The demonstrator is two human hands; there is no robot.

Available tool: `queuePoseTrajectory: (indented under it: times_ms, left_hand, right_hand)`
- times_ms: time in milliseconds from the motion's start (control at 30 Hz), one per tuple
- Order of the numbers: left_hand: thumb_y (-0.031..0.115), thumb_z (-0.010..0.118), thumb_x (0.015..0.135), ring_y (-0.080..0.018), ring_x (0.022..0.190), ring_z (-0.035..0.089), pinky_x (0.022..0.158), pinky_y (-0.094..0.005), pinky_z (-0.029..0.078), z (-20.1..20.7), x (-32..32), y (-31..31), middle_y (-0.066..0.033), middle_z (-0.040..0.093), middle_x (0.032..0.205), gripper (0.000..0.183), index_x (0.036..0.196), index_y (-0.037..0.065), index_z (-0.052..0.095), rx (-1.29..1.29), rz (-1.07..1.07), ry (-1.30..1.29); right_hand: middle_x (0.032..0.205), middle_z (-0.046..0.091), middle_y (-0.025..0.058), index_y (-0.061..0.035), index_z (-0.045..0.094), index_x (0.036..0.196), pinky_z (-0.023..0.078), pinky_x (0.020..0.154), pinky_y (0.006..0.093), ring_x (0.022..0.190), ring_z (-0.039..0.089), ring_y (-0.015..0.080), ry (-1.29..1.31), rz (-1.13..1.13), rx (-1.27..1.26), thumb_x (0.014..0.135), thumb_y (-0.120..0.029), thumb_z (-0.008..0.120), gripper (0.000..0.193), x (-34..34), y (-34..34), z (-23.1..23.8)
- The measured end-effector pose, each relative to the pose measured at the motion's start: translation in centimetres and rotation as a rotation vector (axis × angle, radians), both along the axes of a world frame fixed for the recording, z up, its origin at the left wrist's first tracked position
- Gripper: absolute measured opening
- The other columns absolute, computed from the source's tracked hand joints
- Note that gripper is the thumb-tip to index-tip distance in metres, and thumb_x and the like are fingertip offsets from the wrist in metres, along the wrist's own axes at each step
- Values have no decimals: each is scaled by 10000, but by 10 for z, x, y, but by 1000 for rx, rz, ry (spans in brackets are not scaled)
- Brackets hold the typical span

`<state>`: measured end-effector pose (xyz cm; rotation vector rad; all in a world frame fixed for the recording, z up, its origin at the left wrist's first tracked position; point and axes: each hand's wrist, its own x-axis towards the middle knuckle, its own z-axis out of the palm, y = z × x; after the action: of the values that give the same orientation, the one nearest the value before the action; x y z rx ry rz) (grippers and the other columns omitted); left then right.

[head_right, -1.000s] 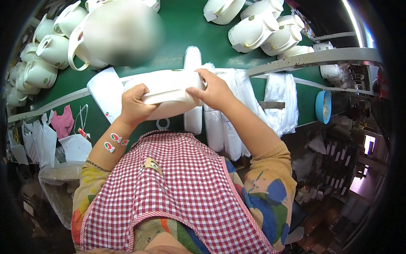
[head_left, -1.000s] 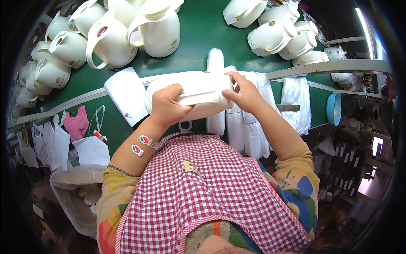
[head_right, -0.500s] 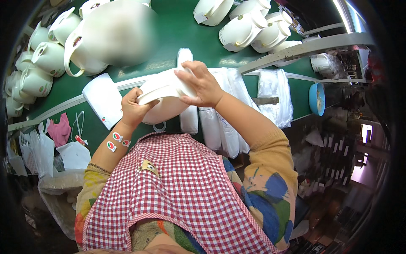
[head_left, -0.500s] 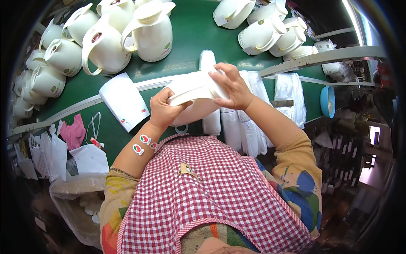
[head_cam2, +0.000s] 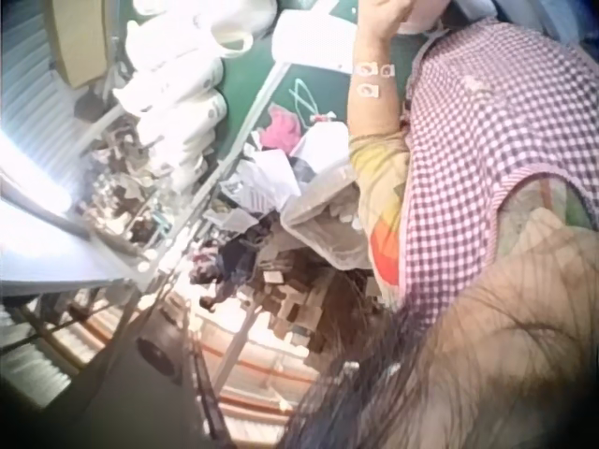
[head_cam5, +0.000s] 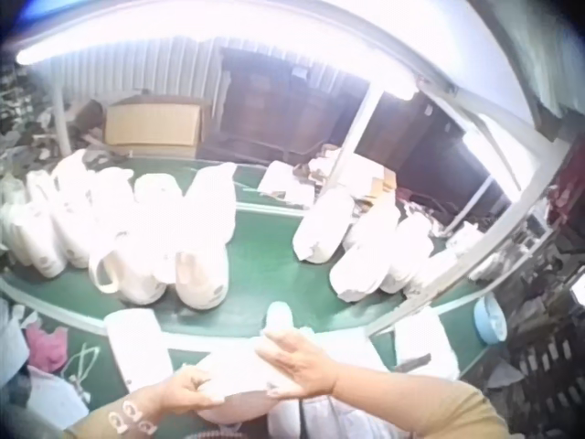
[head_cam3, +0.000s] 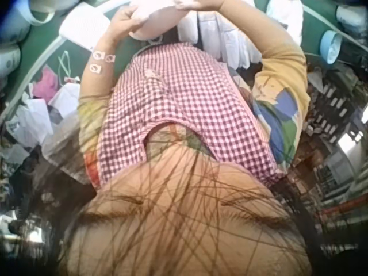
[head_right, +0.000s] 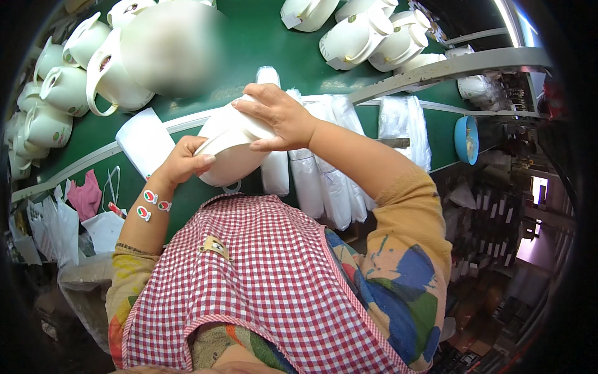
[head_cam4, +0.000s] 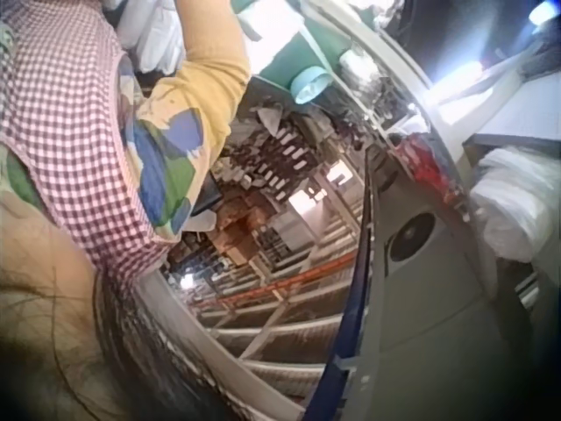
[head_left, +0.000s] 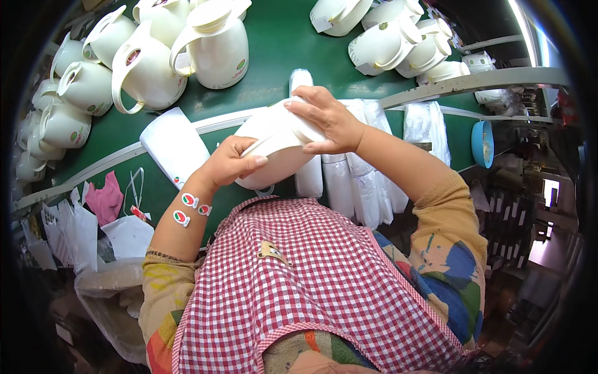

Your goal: The person assembles white electric kettles on a green workbench. They pick up kettle bodies, attach lids, and affix small round stickers to the sides. The person handles the kettles one at a time, placing finished units back on the table.

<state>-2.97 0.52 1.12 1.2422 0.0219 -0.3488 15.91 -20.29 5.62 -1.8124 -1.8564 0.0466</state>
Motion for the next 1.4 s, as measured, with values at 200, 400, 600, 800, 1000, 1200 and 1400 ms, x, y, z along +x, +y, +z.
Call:
queuePoseTrajectory:
  times_ms: [200,400,600,800,1000,1200,1400]
  left_hand:
    - [254,602,882,-254,689,614,666,-361,493,8,-1,-41,-146,640,761,316,977,-47,622,521,287,-376]
    - [342,588,890,-330,749,633,692,-393,492,2,42,-50,-205,647,818,368,856,-23,610,459,324,-208]
    - [359,574,897,-282,845,565,762,-382,446,0,46,-68,-173,606,906,354,931,7,577,723,618,-608]
    - [413,532,918,-228,1060,490,914,-349,389,-2,35,-84,-146,564,1090,409,1116,55,556,987,524,-501]
    - [461,488,943,-192,1204,458,1021,-324,365,5,39,-89,-126,542,1205,505,1283,90,527,1066,322,-206]
    - [254,554,940,-161,731,539,667,-317,464,2,63,-52,-66,605,823,189,998,77,523,-95,405,-112]
    - [190,489,971,-144,567,483,540,-279,432,16,68,-42,-32,538,701,137,926,64,520,-325,647,227]
  right_hand:
    - [1196,513,200,-74,542,1250,392,938,430,1039,494,367,73,-345,-31,799,-464,619,601,-11,10,-4]
    - [1247,549,166,-78,578,1243,385,989,430,1150,498,352,-133,-517,-135,856,-364,613,482,1,38,11]
    - [1001,644,76,-82,690,1003,330,1007,463,1030,572,262,36,-42,-138,779,-217,687,261,-121,57,79]
    - [943,635,70,-64,695,937,343,971,442,979,575,260,65,-66,-234,748,-175,701,220,-139,59,54]
    - [875,619,78,-47,658,827,379,898,415,909,579,269,162,-39,-183,736,-94,698,110,-138,57,51]
    - [856,603,91,-33,618,812,424,797,358,860,566,265,266,-85,136,740,-7,686,102,-132,49,70]
    - [829,637,17,-1,648,872,458,705,222,757,560,78,1276,-549,-95,855,-48,640,51,-96,-16,10]
